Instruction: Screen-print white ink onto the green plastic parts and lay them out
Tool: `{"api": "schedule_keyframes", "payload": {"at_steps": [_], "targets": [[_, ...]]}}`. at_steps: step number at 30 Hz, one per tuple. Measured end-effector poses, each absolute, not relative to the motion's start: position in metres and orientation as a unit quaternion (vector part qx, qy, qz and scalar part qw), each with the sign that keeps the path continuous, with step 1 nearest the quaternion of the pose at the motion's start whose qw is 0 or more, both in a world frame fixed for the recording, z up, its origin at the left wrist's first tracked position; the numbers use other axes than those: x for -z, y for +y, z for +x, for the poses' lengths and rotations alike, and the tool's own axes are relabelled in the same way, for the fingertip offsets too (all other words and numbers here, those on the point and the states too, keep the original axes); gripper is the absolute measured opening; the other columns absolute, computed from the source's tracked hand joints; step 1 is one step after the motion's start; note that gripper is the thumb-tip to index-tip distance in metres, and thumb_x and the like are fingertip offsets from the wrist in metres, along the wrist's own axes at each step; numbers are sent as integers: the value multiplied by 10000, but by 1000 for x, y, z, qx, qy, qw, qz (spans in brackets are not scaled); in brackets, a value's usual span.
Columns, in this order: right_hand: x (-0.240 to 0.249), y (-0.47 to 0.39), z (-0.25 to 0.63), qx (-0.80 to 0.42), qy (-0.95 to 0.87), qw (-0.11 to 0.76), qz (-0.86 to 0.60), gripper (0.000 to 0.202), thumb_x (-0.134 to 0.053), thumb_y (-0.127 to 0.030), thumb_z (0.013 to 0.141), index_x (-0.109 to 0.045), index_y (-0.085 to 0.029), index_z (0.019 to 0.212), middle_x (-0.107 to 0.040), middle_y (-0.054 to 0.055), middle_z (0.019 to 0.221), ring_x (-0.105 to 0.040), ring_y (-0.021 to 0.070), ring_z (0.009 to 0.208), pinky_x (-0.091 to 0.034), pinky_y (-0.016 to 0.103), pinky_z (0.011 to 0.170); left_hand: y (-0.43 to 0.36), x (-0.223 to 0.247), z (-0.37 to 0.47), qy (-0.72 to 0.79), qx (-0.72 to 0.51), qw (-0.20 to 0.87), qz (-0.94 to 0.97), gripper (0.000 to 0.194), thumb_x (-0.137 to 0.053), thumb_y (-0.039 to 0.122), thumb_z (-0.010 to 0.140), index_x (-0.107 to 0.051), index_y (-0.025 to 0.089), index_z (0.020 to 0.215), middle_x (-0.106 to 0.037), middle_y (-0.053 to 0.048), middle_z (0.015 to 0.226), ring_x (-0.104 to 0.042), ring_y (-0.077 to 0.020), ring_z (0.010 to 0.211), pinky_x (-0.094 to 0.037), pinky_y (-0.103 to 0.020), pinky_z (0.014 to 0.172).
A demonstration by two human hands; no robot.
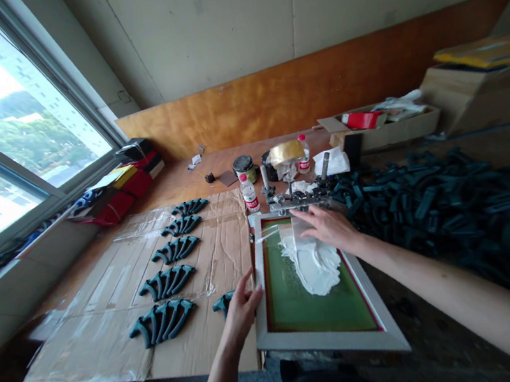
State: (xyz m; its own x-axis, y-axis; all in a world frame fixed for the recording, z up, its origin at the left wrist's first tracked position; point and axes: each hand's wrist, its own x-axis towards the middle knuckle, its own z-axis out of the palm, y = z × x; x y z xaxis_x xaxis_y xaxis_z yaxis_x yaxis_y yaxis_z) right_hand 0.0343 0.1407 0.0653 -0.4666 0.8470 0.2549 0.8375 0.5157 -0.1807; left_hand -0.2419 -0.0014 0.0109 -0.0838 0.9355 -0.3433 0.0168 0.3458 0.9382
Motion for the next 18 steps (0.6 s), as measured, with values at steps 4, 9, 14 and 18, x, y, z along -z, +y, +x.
{"api": "schedule_keyframes", "payload": {"at_steps": [4,9,14,18], "targets": [[-87,158,81,34,-778,273,-565,432,-460,-448,946,-542,-239,1315,-598,84,1079,-600,210,872,-463,293,707,16,-74,-240,580,-482,511,412,579,-556,640,798,-693,161,1093,-686,-58,829,-612,-174,727,-453,-238,588],[-23,125,115,-52,-752,239,-612,358,-450,-448,932,-647,-176,810,-622,72,799,-596,200,731,-455,300,669,73,-132,-225,481,-589,468,450,516,-465,625,863,-644,170,1026,-697,-88,970,-632,-166,777,-469,-229,573],[51,77,75,-48,-821,119,-556,193,-588,-350,866,-567,-186,766,-632,76,854,-610,220,815,-447,303,701,96,-137,-211,467,-641,451,409,487,-468,637,854,-568,198,1037,-703,-61,898,-652,-143,747,-469,-203,558],[45,46,38,-70,-773,160,-610,121,-479,-247,929,-529,-188,837,-623,73,758,-614,206,716,-444,292,636,38,-74,-181,522,-488,620,322,675,-590,719,708,-586,143,1060,-705,-108,859,-647,-169,640,-439,-220,474]]}}
